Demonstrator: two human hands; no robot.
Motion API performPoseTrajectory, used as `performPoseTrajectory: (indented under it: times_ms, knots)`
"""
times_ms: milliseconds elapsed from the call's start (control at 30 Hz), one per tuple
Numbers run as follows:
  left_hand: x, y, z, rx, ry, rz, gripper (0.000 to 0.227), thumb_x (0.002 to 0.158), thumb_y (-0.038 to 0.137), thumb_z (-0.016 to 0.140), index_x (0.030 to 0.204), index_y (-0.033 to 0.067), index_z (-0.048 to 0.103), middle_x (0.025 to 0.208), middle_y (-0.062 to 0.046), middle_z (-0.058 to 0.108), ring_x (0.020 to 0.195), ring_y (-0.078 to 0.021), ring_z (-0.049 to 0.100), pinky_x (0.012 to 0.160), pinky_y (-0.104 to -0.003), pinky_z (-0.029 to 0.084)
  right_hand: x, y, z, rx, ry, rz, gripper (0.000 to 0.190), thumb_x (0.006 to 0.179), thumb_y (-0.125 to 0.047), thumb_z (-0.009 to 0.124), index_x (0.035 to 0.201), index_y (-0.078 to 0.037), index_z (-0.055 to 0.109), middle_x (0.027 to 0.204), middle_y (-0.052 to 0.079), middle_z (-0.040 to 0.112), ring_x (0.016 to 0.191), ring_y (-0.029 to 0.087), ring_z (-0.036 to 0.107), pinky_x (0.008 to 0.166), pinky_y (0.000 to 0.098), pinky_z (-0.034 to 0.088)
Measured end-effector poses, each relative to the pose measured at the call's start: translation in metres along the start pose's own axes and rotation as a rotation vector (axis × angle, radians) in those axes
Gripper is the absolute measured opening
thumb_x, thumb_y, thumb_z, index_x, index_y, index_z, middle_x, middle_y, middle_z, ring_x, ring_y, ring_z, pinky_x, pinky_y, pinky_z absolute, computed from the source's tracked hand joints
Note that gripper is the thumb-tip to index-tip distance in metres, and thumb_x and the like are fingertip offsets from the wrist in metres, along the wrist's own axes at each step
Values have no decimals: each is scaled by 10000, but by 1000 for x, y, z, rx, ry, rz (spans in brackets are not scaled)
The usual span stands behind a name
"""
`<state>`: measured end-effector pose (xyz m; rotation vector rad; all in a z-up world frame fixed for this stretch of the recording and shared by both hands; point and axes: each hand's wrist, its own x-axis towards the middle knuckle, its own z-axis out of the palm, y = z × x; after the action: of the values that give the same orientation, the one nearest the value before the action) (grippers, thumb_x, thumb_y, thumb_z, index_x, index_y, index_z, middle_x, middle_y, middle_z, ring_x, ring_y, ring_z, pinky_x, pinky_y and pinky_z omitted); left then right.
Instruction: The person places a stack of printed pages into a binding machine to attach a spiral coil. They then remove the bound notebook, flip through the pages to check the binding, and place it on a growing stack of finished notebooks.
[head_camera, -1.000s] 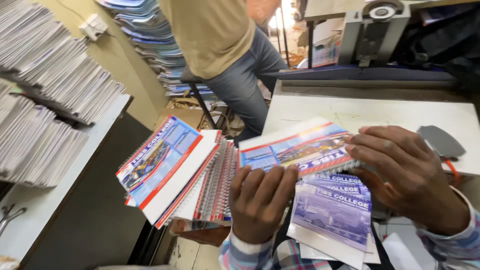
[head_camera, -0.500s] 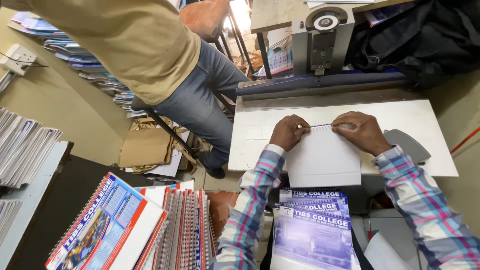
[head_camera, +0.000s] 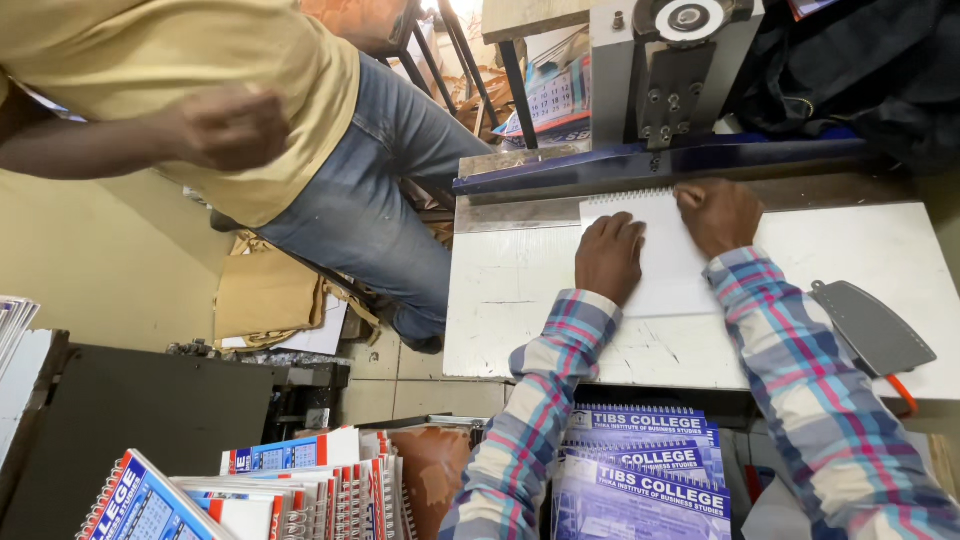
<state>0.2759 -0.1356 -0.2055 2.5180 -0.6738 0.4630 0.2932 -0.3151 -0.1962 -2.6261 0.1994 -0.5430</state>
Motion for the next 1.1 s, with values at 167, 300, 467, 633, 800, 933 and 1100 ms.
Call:
performPoseTrajectory:
  times_ms: [167,300,467,633,800,933,1100]
  knots:
    - [10,-1,-9,18,-134,-49,383,1114,144,489,1460,53,626,1485,-144,611,1463,-302,539,1247,-410,419,2,-5,19,-177,161,-96,331,1050,-360,733,752,-219,698,707,39,644,722,314,662,732,429,523]
    - [30,-9,-7,48,-184,-117,530,1111,280,412,1585,65,512,1608,-157,530,1576,-325,442,1341,-452,327,-18,-5,19,-26,-34,-131,319,1168,-326,600,1339,-148,802,1312,183,709,1356,399,577,1149,546,448]
    - [29,-8,-1,93,-114,-110,525,1099,311,435,1543,55,548,1545,-153,565,1541,-317,481,1317,-444,363,-18,-25,13,-183,-173,-105,511,1181,-387,493,1514,-46,677,1423,234,576,1479,405,441,1255,529,341]
    - [35,-5,-1,101,-10,-123,516,1066,328,485,1471,28,595,1458,-155,583,1489,-312,513,1270,-433,398,-17,-30,9,-181,-166,-113,545,1166,-417,463,1530,-64,663,1364,235,533,1444,418,427,1267,537,301]
    - [-21,-11,-13,-48,-494,8,767,928,546,725,1571,160,566,1707,-183,448,1603,-416,414,1319,-517,360,-19,-26,15,-198,-171,-87,592,1150,-469,422,1566,-108,637,1370,213,517,1446,385,410,1279,509,290]
    - [-66,2,-16,-51,-477,-68,708,945,570,725,1589,343,538,1770,-80,376,1646,-359,355,1359,-501,302,-20,-30,13,-231,-174,-111,595,1148,-464,431,1592,-115,616,1360,229,538,1442,396,415,1283,515,273]
    - [-65,12,-21,17,-334,-81,485,1056,585,550,1503,407,609,1701,26,484,1604,-280,439,1381,-429,306,-42,-27,-2,-164,-344,-126,709,1147,-585,373,1682,-135,499,1647,371,448,1635,471,291,1355,555,183]
